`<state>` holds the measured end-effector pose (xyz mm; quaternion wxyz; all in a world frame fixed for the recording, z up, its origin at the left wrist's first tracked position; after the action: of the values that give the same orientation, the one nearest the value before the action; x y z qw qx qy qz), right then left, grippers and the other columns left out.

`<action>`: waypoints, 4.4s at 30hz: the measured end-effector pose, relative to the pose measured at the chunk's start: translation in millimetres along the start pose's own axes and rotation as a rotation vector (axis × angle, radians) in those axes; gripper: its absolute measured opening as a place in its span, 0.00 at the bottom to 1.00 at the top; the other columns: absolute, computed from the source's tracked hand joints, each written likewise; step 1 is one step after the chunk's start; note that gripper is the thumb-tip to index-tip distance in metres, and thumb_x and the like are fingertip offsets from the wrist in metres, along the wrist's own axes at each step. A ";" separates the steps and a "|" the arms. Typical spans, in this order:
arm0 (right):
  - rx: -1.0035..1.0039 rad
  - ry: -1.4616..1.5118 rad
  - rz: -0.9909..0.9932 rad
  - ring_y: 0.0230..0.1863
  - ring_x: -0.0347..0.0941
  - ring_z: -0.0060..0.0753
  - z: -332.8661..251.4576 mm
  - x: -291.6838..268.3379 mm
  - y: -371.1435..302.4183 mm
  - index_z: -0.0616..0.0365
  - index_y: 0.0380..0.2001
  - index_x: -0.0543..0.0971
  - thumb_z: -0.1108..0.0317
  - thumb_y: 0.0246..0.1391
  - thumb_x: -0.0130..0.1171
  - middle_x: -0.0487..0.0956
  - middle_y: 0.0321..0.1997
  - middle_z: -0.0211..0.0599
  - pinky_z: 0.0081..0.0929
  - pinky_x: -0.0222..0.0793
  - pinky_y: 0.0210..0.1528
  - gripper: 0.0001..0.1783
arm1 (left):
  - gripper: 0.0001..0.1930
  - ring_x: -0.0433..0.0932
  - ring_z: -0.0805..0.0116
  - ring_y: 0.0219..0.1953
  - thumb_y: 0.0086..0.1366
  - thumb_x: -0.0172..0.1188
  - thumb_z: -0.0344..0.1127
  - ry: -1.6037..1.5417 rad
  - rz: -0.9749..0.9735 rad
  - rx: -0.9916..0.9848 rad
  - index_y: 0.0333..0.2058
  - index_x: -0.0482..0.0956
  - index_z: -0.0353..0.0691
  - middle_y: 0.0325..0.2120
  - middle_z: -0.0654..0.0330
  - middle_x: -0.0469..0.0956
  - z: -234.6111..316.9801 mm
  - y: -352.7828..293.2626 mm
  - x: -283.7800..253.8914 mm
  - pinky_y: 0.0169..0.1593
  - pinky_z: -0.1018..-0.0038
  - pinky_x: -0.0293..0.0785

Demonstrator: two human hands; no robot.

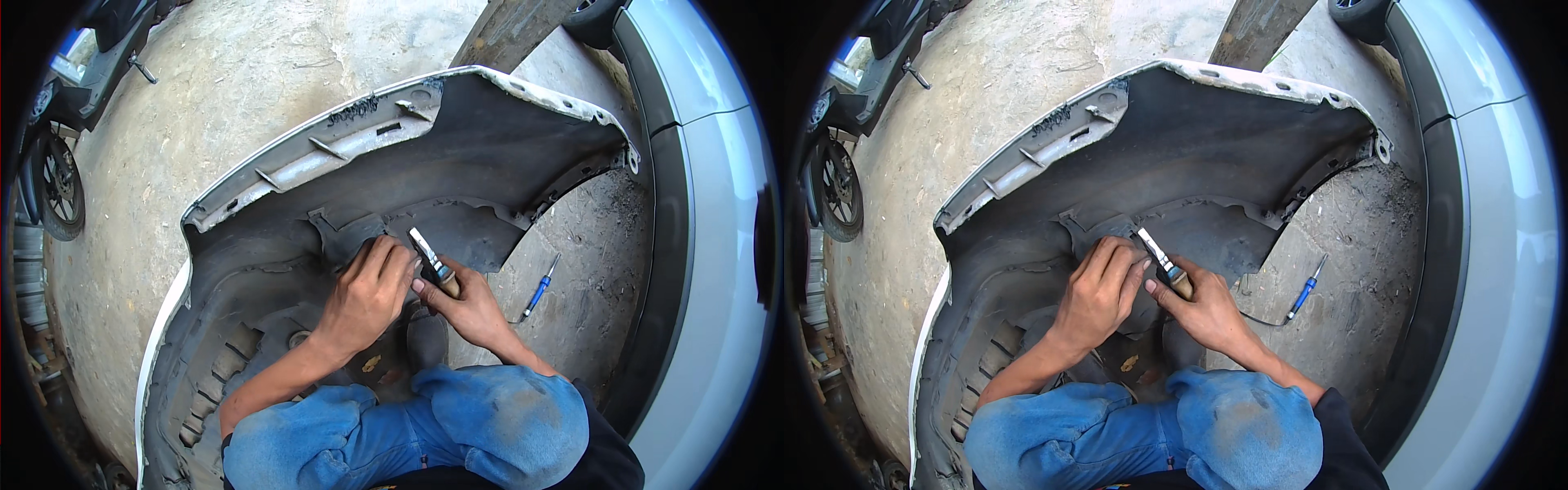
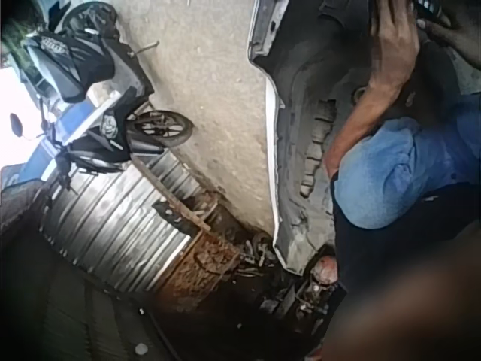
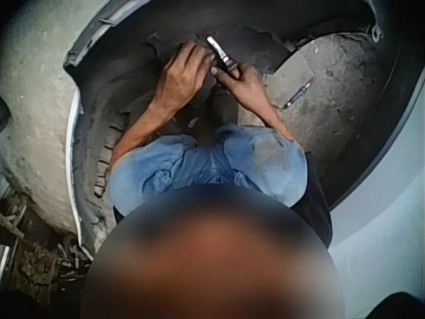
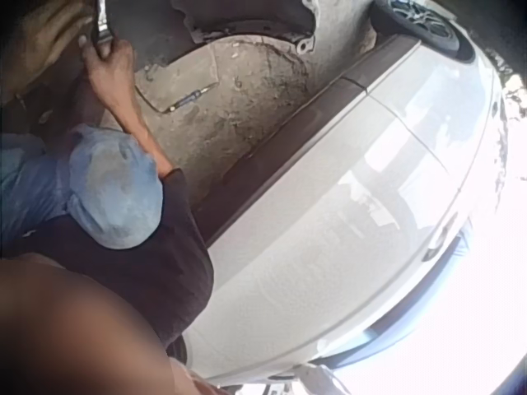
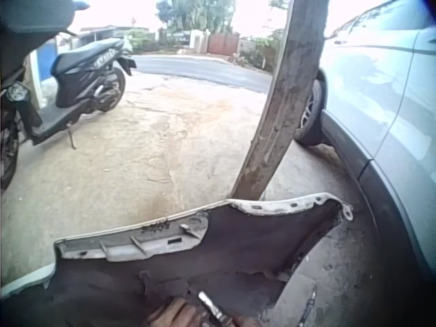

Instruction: Repairing a damaged car bumper using a soldering iron and wire.

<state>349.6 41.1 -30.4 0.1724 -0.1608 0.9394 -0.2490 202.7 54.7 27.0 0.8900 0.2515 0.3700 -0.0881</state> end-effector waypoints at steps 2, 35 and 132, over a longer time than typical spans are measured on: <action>0.010 -0.102 0.024 0.23 0.71 0.27 -0.3 -3.7 3.8 0.66 0.57 0.80 0.53 0.64 0.66 0.74 0.17 0.33 0.34 0.68 0.30 0.28 | 0.08 0.82 0.50 0.41 0.64 0.66 0.24 -0.252 0.076 -0.142 0.39 0.77 0.29 0.43 0.48 0.76 -12.3 0.0 3.2 0.42 0.62 0.81; -0.131 -0.364 0.145 0.54 0.74 0.64 109.9 -6.0 8.5 0.62 0.67 0.69 0.74 0.56 0.59 0.76 0.52 0.59 0.49 0.70 0.59 0.34 | 0.01 0.82 0.60 0.56 0.75 0.53 0.22 -1.202 0.155 -0.652 0.41 0.71 0.32 0.54 0.48 0.78 -76.6 -77.6 117.6 0.62 0.69 0.76; -0.927 -0.489 0.571 0.49 0.76 0.33 -241.9 -82.2 -21.4 0.49 0.38 0.91 0.70 0.47 0.78 0.80 0.43 0.32 0.33 0.77 0.49 0.13 | 0.30 0.86 0.55 0.44 0.53 0.77 0.38 0.170 0.070 0.049 0.53 0.79 0.37 0.44 0.53 0.85 5.2 103.9 -107.6 0.46 0.64 0.83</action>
<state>329.6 155.1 198.4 0.3559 -0.0131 0.8891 0.2875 165.0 138.0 145.4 0.8515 0.2924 0.4330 -0.0444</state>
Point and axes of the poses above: each hand's wrist, its own y-axis towards the middle knuckle, its own x-axis out of the palm, z = x × y, the point moved 8 cm from there along y, towards the middle knuckle
